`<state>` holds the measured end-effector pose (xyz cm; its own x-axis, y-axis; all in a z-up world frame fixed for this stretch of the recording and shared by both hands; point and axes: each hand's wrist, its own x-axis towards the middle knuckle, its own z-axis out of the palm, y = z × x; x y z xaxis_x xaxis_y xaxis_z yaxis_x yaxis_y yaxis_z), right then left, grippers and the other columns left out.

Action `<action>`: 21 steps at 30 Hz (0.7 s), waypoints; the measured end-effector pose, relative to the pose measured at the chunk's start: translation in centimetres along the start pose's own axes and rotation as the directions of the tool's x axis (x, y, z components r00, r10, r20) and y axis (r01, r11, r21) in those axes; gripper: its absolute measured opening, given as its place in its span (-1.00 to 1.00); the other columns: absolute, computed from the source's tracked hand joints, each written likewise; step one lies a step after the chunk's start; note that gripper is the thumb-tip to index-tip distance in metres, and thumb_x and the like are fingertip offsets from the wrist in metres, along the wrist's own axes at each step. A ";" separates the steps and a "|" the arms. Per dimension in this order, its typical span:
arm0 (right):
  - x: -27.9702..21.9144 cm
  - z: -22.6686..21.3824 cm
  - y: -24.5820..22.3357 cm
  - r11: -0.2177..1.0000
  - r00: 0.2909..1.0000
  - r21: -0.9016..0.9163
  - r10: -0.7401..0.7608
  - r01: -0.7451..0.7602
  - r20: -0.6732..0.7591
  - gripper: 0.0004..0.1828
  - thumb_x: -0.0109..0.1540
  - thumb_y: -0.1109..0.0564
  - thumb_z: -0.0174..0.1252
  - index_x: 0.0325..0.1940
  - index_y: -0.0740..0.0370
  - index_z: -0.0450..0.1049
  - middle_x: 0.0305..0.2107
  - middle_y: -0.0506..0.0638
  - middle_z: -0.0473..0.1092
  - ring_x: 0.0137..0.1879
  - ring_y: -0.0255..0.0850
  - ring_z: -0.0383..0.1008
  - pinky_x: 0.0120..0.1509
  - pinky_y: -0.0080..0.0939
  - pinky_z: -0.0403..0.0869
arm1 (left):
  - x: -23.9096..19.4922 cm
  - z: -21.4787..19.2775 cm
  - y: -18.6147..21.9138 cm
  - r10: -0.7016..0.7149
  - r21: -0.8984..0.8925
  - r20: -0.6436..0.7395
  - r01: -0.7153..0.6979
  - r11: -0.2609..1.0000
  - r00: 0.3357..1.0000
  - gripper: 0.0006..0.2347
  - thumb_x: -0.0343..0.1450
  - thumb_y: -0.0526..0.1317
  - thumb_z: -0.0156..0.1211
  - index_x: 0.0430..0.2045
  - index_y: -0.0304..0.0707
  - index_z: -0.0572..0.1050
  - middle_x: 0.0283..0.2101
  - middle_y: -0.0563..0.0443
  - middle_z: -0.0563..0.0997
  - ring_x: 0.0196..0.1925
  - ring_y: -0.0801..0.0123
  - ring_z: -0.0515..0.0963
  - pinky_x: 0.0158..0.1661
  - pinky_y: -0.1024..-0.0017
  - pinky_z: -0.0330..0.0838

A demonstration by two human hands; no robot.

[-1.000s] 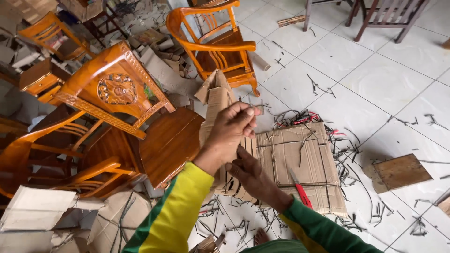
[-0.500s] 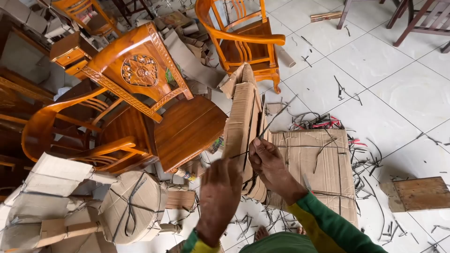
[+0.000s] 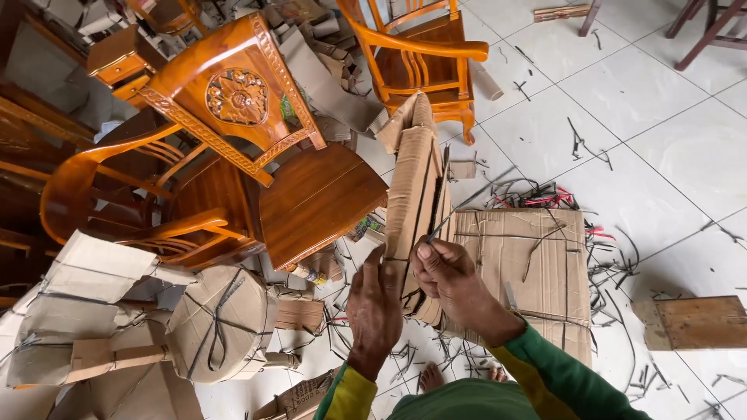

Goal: The person sits on the floor and uses black plastic straps to secure a large, cylindrical cardboard package. They wrap the straps around the package, pull them tight, and tie knots by hand. A utility knife is visible on a nearby flat package but is not used during the clip.

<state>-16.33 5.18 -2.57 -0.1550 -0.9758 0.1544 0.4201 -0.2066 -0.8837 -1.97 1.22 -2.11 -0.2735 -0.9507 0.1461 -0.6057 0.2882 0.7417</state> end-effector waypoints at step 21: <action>2.7 0.3 -4.5 0.944 0.996 -0.330 0.051 -0.025 0.072 -0.71 0.46 0.23 -0.13 -0.24 0.30 0.48 -0.57 0.03 0.35 -0.62 -0.35 0.11 -0.50 -0.37 0.16 | 3.1 -0.2 0.4 0.512 -0.145 0.069 -0.499 0.854 0.856 -0.94 0.32 -0.37 0.36 -0.46 -0.26 0.58 -0.50 0.02 0.53 -0.54 0.36 0.49 -0.56 0.43 0.39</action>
<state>-18.39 3.43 1.99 -0.0688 -0.9877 0.1402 0.1056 -0.1470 -0.9835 -2.89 -1.64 -1.26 -0.5962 -0.6585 0.4593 -0.2723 0.7040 0.6559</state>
